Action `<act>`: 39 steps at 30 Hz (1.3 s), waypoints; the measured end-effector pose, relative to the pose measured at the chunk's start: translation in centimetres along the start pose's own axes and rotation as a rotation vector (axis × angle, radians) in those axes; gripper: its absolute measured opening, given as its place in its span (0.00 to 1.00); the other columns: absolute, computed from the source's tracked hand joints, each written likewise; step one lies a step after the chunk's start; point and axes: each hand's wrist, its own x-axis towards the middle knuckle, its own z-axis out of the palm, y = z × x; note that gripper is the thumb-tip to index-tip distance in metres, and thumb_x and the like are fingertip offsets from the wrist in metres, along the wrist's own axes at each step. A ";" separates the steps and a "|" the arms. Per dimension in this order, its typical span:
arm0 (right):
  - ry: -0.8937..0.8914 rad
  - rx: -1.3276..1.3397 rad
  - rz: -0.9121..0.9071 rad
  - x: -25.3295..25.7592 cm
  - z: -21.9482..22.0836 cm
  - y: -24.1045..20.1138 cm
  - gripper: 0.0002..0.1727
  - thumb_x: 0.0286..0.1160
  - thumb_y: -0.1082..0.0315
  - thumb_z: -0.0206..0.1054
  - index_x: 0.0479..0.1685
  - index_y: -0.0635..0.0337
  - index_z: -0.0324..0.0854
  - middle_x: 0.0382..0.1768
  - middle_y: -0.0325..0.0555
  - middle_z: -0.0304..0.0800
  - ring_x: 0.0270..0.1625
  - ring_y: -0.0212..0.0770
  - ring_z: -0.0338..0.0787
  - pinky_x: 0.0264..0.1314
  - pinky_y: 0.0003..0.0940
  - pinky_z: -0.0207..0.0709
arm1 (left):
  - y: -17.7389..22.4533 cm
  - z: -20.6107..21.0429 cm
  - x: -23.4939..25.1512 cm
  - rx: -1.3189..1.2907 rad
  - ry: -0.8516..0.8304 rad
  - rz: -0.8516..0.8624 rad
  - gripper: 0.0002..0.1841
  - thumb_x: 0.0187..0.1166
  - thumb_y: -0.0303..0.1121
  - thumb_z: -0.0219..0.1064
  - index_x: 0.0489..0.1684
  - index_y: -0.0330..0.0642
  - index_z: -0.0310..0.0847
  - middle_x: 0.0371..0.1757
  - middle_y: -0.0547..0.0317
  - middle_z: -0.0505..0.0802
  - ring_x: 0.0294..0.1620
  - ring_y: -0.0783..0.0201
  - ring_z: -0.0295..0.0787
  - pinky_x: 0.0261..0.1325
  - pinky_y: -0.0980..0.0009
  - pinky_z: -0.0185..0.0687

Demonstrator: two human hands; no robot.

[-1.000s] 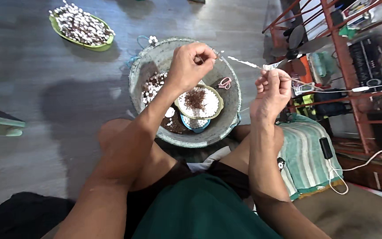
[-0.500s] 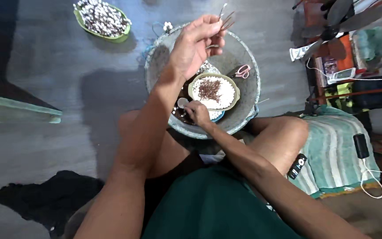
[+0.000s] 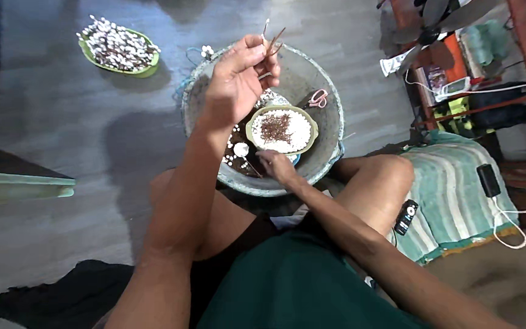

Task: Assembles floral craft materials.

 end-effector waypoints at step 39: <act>-0.155 -0.046 0.657 6.7 -8.7 12.4 0.24 0.75 0.51 0.70 0.58 0.61 0.87 0.64 0.62 0.88 0.69 0.64 0.86 0.64 0.71 0.80 | -4.4 0.8 1.3 0.288 0.036 -0.077 0.08 0.77 0.28 0.59 0.39 0.45 0.86 0.40 0.54 0.94 0.35 0.61 0.93 0.41 0.66 0.92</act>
